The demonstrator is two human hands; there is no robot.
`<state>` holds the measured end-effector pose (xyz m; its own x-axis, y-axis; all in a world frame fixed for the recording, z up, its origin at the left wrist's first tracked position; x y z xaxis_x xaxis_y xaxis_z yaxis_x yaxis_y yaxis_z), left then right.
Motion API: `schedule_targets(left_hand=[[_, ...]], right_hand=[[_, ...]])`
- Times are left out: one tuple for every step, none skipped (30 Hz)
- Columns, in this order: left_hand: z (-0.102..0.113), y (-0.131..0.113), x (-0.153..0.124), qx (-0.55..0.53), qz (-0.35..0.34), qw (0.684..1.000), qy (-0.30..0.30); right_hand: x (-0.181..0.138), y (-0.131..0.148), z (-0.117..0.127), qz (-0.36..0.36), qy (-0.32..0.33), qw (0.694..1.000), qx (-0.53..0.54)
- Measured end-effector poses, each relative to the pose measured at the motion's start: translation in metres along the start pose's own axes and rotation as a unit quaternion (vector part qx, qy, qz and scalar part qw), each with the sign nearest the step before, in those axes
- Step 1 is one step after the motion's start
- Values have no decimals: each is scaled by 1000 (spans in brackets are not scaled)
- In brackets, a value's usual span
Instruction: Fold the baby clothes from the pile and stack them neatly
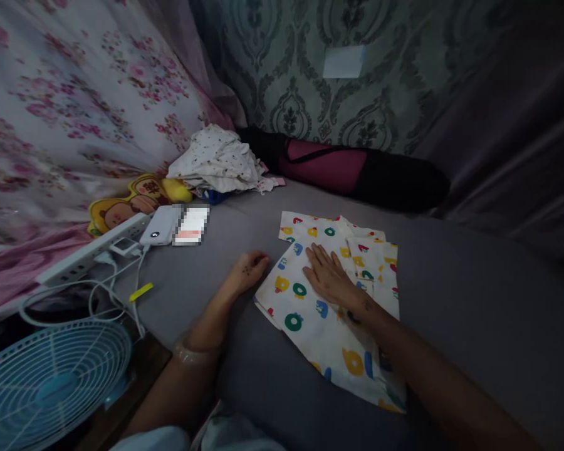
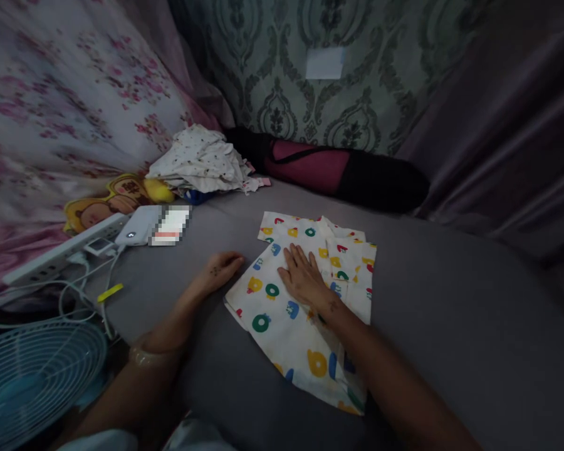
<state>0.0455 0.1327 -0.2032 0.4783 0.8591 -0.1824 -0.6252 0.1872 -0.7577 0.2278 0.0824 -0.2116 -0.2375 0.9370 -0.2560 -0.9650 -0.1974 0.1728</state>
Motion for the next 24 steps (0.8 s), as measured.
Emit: schedule_targets(left_hand=[[0, 1, 0, 2, 0, 1000, -3], [1, 2, 0, 2, -1, 1000, -6], [1, 3, 1, -1, -2, 1000, -11], [2, 4, 1, -5, -5, 1000, -15], [3, 5, 1, -7, -7, 1000, -20], [3, 6, 1, -7, -7, 1000, -23], [4, 8, 1, -6, -6, 1000, -27], [5, 9, 0, -3, -4, 1000, -29], [5, 10, 0, -2, -2, 1000, -29], [5, 11, 0, -4, 0, 1000, -29], [5, 12, 0, -9, 1, 1000, -29], [5, 12, 0, -14, 1, 999, -29], [6, 12, 0, -20, -1, 999, -31], [6, 13, 0, -24, -2, 999, -35], [7, 13, 0, -27, -3, 999, -38], [7, 13, -1, -29, -4, 999, -41], [7, 14, -1, -32, -3, 999, -42], [7, 15, -1, -34, 1, 998, -44], [8, 16, -1, -35, 5, 998, -46], [8, 18, -1, -34, 10, 998, -49], [9, 19, -1, -33, 13, 998, -53], [10, 19, -1, -31, 15, 998, -57], [11, 19, -2, -25, 14, 998, -60], [11, 18, -2, -17, 13, 998, -65]], right_hand=[[-5, 11, -2, 20, -1, 1000, -4], [-10, 23, -5, 39, -1, 999, -8], [-14, 33, -7, 58, 1, 998, -9], [-19, 42, -9, 74, 5, 997, -7], [-22, 50, -11, 85, 9, 996, -4], [-26, 57, -12, 96, 13, 995, -1], [-30, 64, -13, 107, 15, 994, 1], [-34, 71, -13, 118, 16, 993, 2], [-39, 79, -13, 133, 16, 991, 2], [-44, 87, -14, 150, 17, 989, 1], [-49, 96, -15, 167, 20, 986, 2], [-54, 104, -16, 183, 25, 983, 3], [-59, 112, -18, 198, 29, 980, 5], [-64, 120, -19, 212, 32, 977, 8], [-69, 127, -20, 228, 33, 973, 12], [-74, 133, -20, 245, 33, 969, 16], [-79, 140, -20, 264, 35, 964, 20], [-84, 146, -19, 288, 39, 957, 25], [-88, 152, -18, 315, 45, 948, 31], [-92, 157, -16, 342, 52, 937, 39], [-95, 161, -12, 367, 55, 927, 51], [-95, 162, -7, 385, 55, 919, 69], [-92, 160, 1, 391, 50, 914, 91], [-86, 155, 9, 386, 39, 914, 117]])
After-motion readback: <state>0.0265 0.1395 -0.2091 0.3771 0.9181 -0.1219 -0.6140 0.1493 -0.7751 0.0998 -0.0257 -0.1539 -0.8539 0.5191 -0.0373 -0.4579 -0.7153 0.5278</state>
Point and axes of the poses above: each hand's wrist, its own x-axis towards the middle knuckle, its own z-axis out of the back of the hand, y = z × x, the point moved 10 cm from there along x, towards the middle knuckle, and after that the axes turned 13 degrees about y, right-handed, at the moved point
